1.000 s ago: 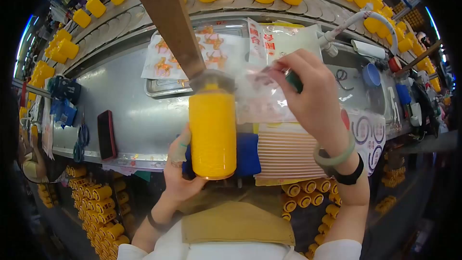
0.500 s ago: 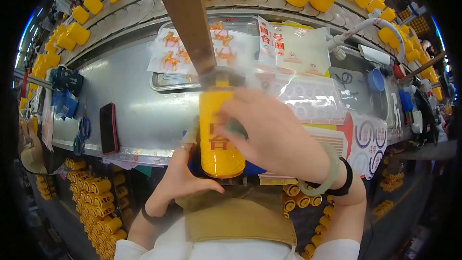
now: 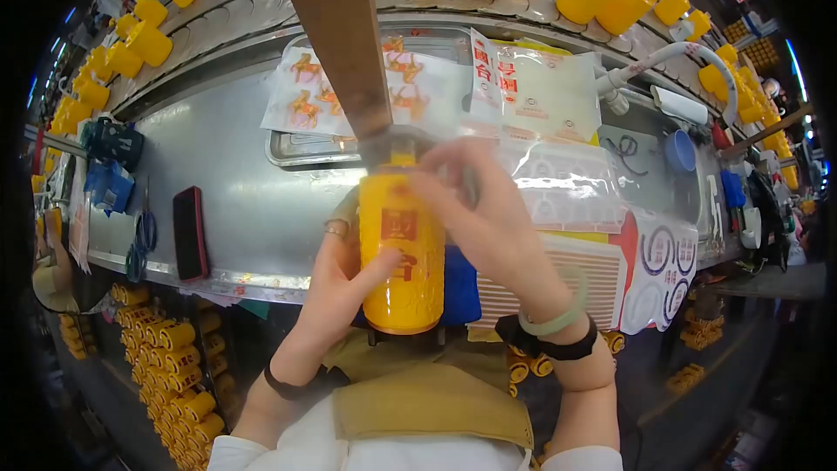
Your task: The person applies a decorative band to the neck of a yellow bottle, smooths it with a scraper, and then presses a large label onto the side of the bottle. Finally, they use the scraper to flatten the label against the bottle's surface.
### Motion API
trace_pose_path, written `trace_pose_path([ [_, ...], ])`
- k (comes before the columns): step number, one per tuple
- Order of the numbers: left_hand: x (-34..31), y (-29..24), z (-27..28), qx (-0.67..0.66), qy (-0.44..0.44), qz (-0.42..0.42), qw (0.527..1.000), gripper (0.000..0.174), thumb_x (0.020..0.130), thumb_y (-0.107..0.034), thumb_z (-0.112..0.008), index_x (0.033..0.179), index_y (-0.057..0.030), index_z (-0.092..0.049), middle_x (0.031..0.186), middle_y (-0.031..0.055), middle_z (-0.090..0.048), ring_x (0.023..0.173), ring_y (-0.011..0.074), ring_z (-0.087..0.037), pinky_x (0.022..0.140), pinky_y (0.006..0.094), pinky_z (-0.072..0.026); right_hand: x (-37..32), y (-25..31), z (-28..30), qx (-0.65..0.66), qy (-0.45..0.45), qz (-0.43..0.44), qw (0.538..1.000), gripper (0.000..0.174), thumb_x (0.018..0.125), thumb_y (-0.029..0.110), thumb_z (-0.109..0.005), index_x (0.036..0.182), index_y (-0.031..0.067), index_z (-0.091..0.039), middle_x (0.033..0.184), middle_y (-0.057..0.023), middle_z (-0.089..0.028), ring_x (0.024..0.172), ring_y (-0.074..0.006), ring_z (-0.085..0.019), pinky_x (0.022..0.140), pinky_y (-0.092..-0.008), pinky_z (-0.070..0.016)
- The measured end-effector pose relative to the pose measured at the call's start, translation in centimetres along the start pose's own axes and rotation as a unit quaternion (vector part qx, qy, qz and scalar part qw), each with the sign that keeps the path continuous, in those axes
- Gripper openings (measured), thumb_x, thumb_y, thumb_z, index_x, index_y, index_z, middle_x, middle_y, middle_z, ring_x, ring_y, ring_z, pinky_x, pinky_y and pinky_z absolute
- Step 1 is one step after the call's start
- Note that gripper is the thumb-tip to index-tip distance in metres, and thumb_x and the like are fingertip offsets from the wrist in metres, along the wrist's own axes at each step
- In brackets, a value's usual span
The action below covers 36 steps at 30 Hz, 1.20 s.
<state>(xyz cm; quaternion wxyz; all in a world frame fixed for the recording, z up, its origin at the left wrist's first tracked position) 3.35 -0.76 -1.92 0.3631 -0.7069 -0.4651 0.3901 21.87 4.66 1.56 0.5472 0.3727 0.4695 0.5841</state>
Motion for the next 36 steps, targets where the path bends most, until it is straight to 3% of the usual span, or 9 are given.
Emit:
trace_pose_path([
  [1, 0.0, 0.1, -0.1, 0.008, 0.003, 0.017, 1.000, 0.078, 0.096, -0.004, -0.069, 0.159, -0.0010, -0.023, 0.151, 0.0142, -0.046, 0.139, 0.0239, -0.048, 0.115, 0.0396, -0.0403, -0.1, -0.4, -0.4, 0.000, 0.001, -0.001, 1.000, 0.027, 0.094, 0.022, -0.075, 0.111, 0.0048, -0.063, 0.089, 0.0028, -0.053, 0.081, -0.0052, -0.046, 0.069, -0.0219, -0.0401],
  [7, -0.4, 0.2, -0.3, 0.027, 0.001, 0.000, 1.000, 0.078, 0.097, -0.002, -0.068, 0.160, -0.0022, -0.021, 0.152, 0.0143, -0.044, 0.139, 0.0241, -0.048, 0.114, 0.0392, -0.0428, 0.1, -2.2, -1.5, 0.075, -0.019, -0.048, 0.996, 0.033, 0.091, 0.022, -0.079, 0.111, 0.0029, -0.062, 0.096, -0.0009, -0.062, 0.086, -0.0067, -0.055, 0.075, -0.0254, -0.0482],
  [14, -0.4, 0.2, -0.3, 0.005, -0.004, 0.004, 1.000, 0.081, 0.096, 0.000, -0.066, 0.161, -0.0024, -0.018, 0.154, 0.0148, -0.041, 0.141, 0.0246, -0.045, 0.113, 0.0390, -0.0447, 0.2, -1.6, -2.1, 0.053, -0.042, -0.041, 0.997, 0.032, 0.089, 0.020, -0.081, 0.107, 0.0028, -0.061, 0.101, -0.0031, -0.067, 0.089, -0.0065, -0.057, 0.074, -0.0244, -0.0481],
  [19, 0.2, 0.2, 0.5, -0.015, -0.015, 0.000, 1.000, 0.068, 0.102, -0.005, -0.059, 0.160, -0.0008, -0.023, 0.158, 0.0151, -0.041, 0.145, 0.0239, -0.041, 0.119, 0.0396, -0.0343, -0.7, -2.8, -1.7, 0.159, -0.053, -0.075, 0.983, 0.026, 0.094, 0.013, -0.074, 0.115, 0.0040, -0.062, 0.084, 0.0048, -0.053, 0.079, -0.0041, -0.048, 0.069, -0.0214, -0.0396],
  [22, 1.2, 0.3, 1.3, -0.093, -0.041, 0.011, 0.995, 0.069, 0.101, -0.008, -0.065, 0.157, 0.0031, -0.026, 0.153, 0.0161, -0.045, 0.139, 0.0207, -0.047, 0.117, 0.0356, -0.0387, -2.1, -3.1, -2.0, 0.226, -0.063, -0.113, 0.965, 0.031, 0.096, 0.011, -0.071, 0.124, 0.0052, -0.060, 0.082, 0.0064, -0.045, 0.077, -0.0043, -0.043, 0.070, -0.0210, -0.0369],
  [25, 1.4, -0.3, 0.9, -0.012, -0.020, 0.007, 1.000, 0.066, 0.103, -0.005, -0.055, 0.162, -0.0023, -0.024, 0.158, 0.0147, -0.041, 0.146, 0.0235, -0.040, 0.121, 0.0390, -0.0310, -3.1, -2.3, -2.3, 0.219, -0.063, -0.110, 0.967, 0.040, 0.096, 0.011, -0.072, 0.132, 0.0067, -0.057, 0.085, 0.0060, -0.046, 0.079, -0.0043, -0.043, 0.072, -0.0201, -0.0367],
  [28, 1.7, 0.1, 0.8, -0.016, -0.020, -0.004, 1.000, 0.068, 0.103, -0.006, -0.056, 0.162, -0.0037, -0.023, 0.158, 0.0144, -0.042, 0.145, 0.0235, -0.041, 0.120, 0.0392, -0.0315, -3.3, -3.0, -2.5, 0.164, -0.060, -0.050, 0.983, 0.047, 0.094, 0.010, -0.074, 0.136, 0.0072, -0.054, 0.087, 0.0056, -0.045, 0.080, -0.0046, -0.043, 0.072, -0.0198, -0.0368],
  [35, 1.8, 0.4, 1.2, -0.015, -0.017, -0.002, 1.000, 0.069, 0.103, -0.007, -0.057, 0.162, -0.0042, -0.023, 0.157, 0.0143, -0.043, 0.145, 0.0234, -0.041, 0.120, 0.0396, -0.0318, -3.4, -2.8, -2.8, 0.202, -0.056, -0.071, 0.975, 0.054, 0.091, 0.008, -0.077, 0.139, 0.0067, -0.052, 0.087, 0.0051, -0.045, 0.081, -0.0055, -0.044, 0.073, -0.0205, -0.0378],
  [36, 1.9, 0.5, 1.3, -0.021, -0.020, -0.003, 1.000, 0.071, 0.102, -0.009, -0.061, 0.161, -0.0026, -0.023, 0.155, 0.0153, -0.044, 0.142, 0.0219, -0.044, 0.118, 0.0374, -0.0357, -3.4, -3.1, -2.7, 0.197, -0.052, -0.067, 0.977, 0.055, 0.091, 0.007, -0.076, 0.140, 0.0067, -0.051, 0.087, 0.0051, -0.045, 0.081, -0.0055, -0.044, 0.074, -0.0204, -0.0380],
])
Point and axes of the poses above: each hand's wrist, its own x-axis towards the middle knuckle, its own z-axis out of the back of the hand, y = z × x, the point moved 2 cm from there along x, towards the middle knuckle
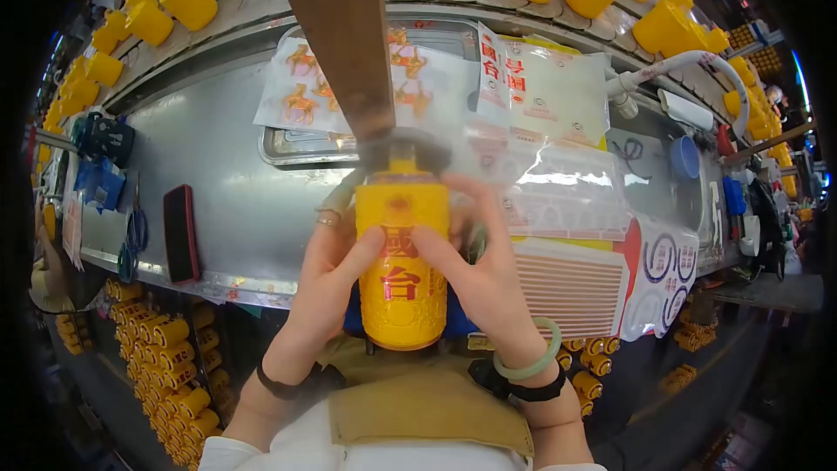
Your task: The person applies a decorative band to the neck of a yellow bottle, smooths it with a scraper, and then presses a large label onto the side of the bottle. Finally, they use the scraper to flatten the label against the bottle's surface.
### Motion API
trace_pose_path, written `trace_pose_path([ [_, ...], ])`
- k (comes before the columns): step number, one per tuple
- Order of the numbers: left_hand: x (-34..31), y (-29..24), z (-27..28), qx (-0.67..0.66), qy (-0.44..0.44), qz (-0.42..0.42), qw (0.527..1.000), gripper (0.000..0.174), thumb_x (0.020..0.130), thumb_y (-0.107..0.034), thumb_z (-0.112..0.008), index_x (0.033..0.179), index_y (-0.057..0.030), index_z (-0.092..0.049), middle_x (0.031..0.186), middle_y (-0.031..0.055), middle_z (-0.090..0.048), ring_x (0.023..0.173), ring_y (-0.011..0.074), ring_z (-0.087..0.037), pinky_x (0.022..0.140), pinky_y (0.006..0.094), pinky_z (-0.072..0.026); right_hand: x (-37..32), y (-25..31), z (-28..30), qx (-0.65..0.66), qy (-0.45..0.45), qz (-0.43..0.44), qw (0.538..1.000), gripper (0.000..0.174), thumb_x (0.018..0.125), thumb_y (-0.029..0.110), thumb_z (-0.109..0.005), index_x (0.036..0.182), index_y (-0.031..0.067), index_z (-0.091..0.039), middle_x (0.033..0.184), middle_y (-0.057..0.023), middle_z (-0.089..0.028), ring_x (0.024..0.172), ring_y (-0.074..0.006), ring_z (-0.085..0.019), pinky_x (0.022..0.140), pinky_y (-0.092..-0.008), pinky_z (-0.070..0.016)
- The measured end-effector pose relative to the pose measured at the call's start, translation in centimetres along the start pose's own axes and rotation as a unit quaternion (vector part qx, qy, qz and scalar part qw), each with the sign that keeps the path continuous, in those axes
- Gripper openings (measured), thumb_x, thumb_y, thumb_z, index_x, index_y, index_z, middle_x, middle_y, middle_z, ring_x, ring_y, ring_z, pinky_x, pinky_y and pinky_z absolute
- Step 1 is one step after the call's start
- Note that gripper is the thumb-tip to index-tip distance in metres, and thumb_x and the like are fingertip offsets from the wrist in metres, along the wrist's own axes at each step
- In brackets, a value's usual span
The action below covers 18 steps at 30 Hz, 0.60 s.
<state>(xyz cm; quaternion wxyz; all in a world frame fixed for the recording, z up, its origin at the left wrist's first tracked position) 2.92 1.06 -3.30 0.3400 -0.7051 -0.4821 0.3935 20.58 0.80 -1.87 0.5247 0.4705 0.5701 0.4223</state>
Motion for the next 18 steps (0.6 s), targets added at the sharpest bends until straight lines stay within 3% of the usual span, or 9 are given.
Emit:
trace_pose_path([
  [1, 0.06, -0.01, 0.05, -0.006, -0.003, -0.001, 1.000, 0.073, 0.102, -0.010, -0.065, 0.161, -0.0010, -0.022, 0.153, 0.0162, -0.044, 0.139, 0.0204, -0.047, 0.116, 0.0352, -0.0395, 0.03, -0.05, 0.14, -0.006, 0.004, 0.004, 1.000, 0.056, 0.091, 0.007, -0.076, 0.141, 0.0067, -0.051, 0.087, 0.0051, -0.045, 0.081, -0.0055, -0.044, 0.074, -0.0203, -0.0382],
  [18, -0.02, -0.04, 0.06, -0.036, -0.004, -0.002, 0.999, 0.072, 0.101, -0.011, -0.066, 0.160, -0.0009, -0.025, 0.153, 0.0158, -0.046, 0.139, 0.0210, -0.048, 0.116, 0.0370, -0.0393, -0.15, 0.03, 0.21, 0.022, 0.008, -0.016, 1.000, 0.060, 0.091, 0.010, -0.078, 0.143, 0.0067, -0.049, 0.091, 0.0038, -0.045, 0.085, -0.0073, -0.045, 0.079, -0.0210, -0.0398],
])
Point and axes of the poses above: each hand's wrist, its own x-axis towards the middle knuckle, its own z-axis out of the back of the hand, y = z × x, the point moved 2 cm from there along x, towards the middle knuckle
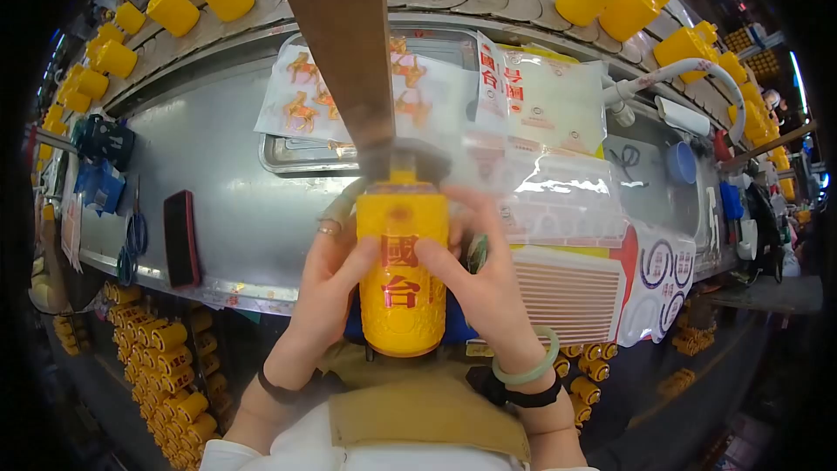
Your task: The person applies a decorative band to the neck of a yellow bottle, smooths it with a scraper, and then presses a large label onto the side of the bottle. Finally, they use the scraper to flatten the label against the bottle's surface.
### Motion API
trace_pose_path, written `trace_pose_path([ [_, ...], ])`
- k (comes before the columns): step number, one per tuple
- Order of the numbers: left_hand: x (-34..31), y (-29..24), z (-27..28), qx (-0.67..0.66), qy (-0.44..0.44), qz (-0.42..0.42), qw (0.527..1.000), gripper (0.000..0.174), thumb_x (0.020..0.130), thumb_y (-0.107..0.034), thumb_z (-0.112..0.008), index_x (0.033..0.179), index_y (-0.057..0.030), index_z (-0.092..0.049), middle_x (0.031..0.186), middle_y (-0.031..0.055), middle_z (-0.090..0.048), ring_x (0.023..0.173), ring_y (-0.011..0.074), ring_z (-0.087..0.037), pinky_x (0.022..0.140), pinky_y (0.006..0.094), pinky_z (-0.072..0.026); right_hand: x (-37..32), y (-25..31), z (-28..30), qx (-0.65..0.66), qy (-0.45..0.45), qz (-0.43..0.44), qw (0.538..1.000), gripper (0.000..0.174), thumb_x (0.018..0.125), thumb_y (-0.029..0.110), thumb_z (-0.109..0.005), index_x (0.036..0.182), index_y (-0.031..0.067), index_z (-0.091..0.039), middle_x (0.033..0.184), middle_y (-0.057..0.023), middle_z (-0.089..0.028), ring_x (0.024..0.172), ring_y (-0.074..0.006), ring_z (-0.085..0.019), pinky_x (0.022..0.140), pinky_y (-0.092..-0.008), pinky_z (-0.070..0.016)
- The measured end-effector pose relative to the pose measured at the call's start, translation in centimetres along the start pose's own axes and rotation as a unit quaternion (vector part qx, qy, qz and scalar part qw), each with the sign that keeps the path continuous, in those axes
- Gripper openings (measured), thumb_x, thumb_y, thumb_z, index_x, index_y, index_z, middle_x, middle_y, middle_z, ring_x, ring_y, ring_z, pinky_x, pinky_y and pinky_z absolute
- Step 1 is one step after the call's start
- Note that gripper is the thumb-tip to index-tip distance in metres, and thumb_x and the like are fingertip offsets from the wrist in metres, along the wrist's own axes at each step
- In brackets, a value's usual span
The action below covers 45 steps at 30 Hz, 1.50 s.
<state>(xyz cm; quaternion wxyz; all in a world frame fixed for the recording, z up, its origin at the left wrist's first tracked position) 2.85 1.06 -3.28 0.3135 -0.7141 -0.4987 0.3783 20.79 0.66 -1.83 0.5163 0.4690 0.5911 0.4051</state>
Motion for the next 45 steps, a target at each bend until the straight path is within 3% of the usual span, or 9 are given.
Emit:
trace_pose_path([
  [17, 0.01, 0.19, 0.12, 0.018, 0.004, 0.002, 1.000, 0.072, 0.101, -0.010, -0.067, 0.159, -0.0016, -0.026, 0.152, 0.0153, -0.047, 0.138, 0.0211, -0.049, 0.116, 0.0369, -0.0394, -0.08, -0.22, 0.09, -0.009, -0.003, 0.004, 1.000, 0.058, 0.091, 0.008, -0.077, 0.142, 0.0075, -0.050, 0.092, 0.0036, -0.045, 0.085, -0.0075, -0.045, 0.079, -0.0210, -0.0395],
  [19, 0.00, 0.33, 0.02, 0.017, 0.003, -0.007, 1.000, 0.067, 0.101, -0.005, -0.060, 0.160, -0.0039, -0.029, 0.154, 0.0137, -0.047, 0.141, 0.0226, -0.046, 0.118, 0.0392, -0.0360, -0.06, 0.18, 0.04, -0.017, 0.000, 0.006, 1.000, 0.058, 0.091, 0.009, -0.077, 0.142, 0.0073, -0.051, 0.093, 0.0036, -0.045, 0.085, -0.0072, -0.045, 0.078, -0.0207, -0.0393],
  [26, -0.05, 0.20, -0.24, 0.033, -0.008, -0.009, 0.999, 0.067, 0.101, -0.005, -0.060, 0.160, -0.0033, -0.028, 0.154, 0.0138, -0.046, 0.142, 0.0227, -0.045, 0.118, 0.0392, -0.0354, 0.06, -0.26, -0.06, -0.025, -0.006, 0.020, 0.999, 0.058, 0.091, 0.009, -0.077, 0.142, 0.0064, -0.050, 0.091, 0.0039, -0.045, 0.083, -0.0071, -0.045, 0.077, -0.0206, -0.0394],
  [28, -0.03, 0.22, -0.17, 0.022, -0.016, -0.010, 1.000, 0.069, 0.101, -0.010, -0.066, 0.158, -0.0006, -0.028, 0.150, 0.0153, -0.049, 0.137, 0.0209, -0.050, 0.115, 0.0371, -0.0409, 0.03, -0.15, -0.05, -0.018, -0.005, 0.012, 1.000, 0.057, 0.091, 0.008, -0.077, 0.142, 0.0061, -0.050, 0.089, 0.0042, -0.046, 0.083, -0.0070, -0.045, 0.076, -0.0206, -0.0393],
  [45, -0.19, 0.15, -0.37, 0.010, -0.018, -0.010, 1.000, 0.071, 0.099, -0.008, -0.068, 0.158, 0.0000, -0.028, 0.151, 0.0159, -0.048, 0.138, 0.0217, -0.050, 0.116, 0.0374, -0.0396, 0.07, -0.39, -0.29, -0.019, -0.018, 0.008, 1.000, 0.058, 0.090, 0.009, -0.079, 0.140, 0.0072, -0.052, 0.090, 0.0043, -0.046, 0.083, -0.0068, -0.045, 0.077, -0.0202, -0.0389],
])
Point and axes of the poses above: each hand's wrist, its own x-axis towards the middle knuckle, its own z-axis out of the back of the hand, y = z × x, the point moved 2 cm from there along x, towards the middle knuckle
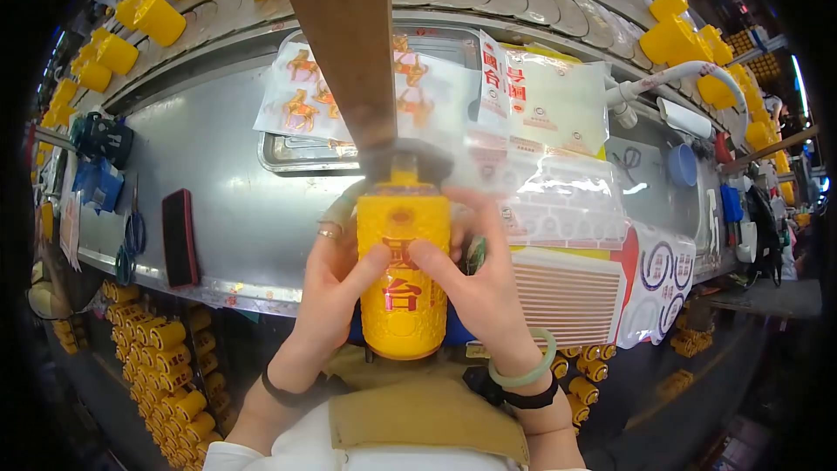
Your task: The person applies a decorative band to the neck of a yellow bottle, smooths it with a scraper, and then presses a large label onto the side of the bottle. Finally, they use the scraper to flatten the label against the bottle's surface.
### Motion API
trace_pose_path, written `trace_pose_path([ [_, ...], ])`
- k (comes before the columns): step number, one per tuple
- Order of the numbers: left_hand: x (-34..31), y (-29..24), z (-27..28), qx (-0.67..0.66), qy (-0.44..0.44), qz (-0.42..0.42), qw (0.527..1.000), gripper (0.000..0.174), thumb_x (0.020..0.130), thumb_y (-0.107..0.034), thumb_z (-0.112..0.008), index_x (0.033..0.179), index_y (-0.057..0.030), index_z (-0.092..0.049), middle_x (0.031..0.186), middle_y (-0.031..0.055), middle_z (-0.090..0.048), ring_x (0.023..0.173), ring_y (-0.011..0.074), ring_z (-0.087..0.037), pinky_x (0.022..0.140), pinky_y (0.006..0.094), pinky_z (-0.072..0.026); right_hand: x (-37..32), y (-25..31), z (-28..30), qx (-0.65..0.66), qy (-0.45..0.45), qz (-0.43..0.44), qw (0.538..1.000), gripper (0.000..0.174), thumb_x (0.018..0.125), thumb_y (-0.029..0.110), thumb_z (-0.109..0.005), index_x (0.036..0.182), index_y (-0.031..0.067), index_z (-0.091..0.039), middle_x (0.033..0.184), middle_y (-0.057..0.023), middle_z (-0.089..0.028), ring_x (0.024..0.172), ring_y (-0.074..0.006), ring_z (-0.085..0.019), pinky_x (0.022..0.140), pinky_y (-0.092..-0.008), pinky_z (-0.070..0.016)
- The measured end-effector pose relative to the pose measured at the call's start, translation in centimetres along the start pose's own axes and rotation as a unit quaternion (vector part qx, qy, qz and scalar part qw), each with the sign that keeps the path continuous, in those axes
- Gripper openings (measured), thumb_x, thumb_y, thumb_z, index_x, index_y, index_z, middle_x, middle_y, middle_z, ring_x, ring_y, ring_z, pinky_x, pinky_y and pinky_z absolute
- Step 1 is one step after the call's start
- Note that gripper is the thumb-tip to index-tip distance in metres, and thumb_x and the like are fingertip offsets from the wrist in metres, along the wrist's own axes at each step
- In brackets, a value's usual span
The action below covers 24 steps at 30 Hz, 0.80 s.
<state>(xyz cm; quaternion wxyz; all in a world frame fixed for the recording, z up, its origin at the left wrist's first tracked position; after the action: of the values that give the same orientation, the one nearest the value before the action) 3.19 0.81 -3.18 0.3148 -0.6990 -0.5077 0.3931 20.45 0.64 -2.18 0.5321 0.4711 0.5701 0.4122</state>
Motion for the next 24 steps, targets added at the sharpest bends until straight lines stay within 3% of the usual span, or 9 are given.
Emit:
trace_pose_path([
  [24, 0.08, 0.13, 0.04, 0.014, 0.009, -0.008, 1.000, 0.077, 0.098, -0.008, -0.069, 0.160, -0.0016, -0.025, 0.151, 0.0156, -0.047, 0.138, 0.0215, -0.050, 0.115, 0.0368, -0.0406, 0.13, -0.22, 0.10, -0.003, 0.006, 0.012, 1.000, 0.060, 0.090, 0.013, -0.080, 0.141, 0.0068, -0.050, 0.088, 0.0054, -0.044, 0.082, -0.0066, -0.042, 0.075, -0.0202, -0.0369],
])
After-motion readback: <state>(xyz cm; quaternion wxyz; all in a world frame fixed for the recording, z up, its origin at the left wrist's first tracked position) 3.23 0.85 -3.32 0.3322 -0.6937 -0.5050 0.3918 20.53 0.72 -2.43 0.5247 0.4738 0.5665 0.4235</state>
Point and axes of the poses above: each hand's wrist, its own x-axis towards the middle knuckle, its own z-axis out of the back of the hand, y = z × x, the point moved 2 cm from there along x, towards the middle knuckle
